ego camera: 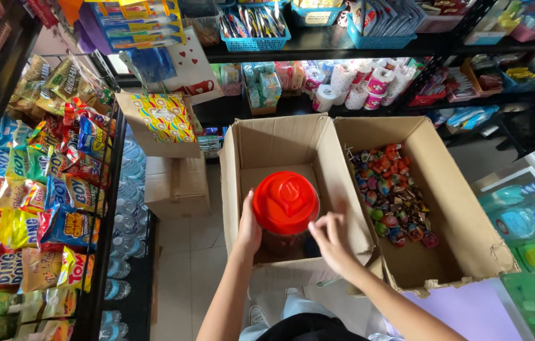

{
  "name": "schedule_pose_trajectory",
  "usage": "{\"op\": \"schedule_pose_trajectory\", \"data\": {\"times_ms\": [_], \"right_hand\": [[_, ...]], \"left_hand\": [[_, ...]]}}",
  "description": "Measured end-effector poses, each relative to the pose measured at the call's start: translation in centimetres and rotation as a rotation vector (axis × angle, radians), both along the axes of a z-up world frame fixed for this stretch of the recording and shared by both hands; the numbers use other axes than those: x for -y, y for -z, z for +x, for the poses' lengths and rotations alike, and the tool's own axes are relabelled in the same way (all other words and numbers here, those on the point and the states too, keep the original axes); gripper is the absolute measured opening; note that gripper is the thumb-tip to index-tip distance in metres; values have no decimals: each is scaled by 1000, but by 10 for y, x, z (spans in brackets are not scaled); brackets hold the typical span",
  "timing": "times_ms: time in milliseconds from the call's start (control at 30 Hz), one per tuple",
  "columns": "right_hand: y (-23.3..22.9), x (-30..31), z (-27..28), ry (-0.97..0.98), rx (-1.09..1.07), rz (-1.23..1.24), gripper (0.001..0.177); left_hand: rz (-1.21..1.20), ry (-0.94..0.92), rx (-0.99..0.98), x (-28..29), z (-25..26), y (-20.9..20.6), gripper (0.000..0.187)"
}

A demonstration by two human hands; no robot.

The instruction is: Sort and organize various snack items, candies, and lollipops into plastic jars and cardboard boxes in a grocery store aisle.

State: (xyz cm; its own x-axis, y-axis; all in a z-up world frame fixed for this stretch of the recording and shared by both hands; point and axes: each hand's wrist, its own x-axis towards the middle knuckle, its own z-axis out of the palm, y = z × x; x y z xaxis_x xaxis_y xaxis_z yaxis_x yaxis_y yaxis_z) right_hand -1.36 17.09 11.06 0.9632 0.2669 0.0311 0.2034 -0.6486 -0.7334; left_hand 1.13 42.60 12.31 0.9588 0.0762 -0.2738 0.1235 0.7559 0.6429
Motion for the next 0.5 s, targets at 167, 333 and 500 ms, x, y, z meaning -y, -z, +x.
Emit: {"op": "schedule_pose_trajectory", "data": {"times_ms": [167,333,500], "right_hand": [[-53,-23,48,5,-43,287,70],[-54,-54,29,-26,-130,267,84],[-63,-27,-9,27,-196,201,79]], "left_hand": [[-11,0,-39,0,4,1,65],[-50,19,27,-3,4,11,67],[-33,-33,-13,-8,2,14,64]]}}
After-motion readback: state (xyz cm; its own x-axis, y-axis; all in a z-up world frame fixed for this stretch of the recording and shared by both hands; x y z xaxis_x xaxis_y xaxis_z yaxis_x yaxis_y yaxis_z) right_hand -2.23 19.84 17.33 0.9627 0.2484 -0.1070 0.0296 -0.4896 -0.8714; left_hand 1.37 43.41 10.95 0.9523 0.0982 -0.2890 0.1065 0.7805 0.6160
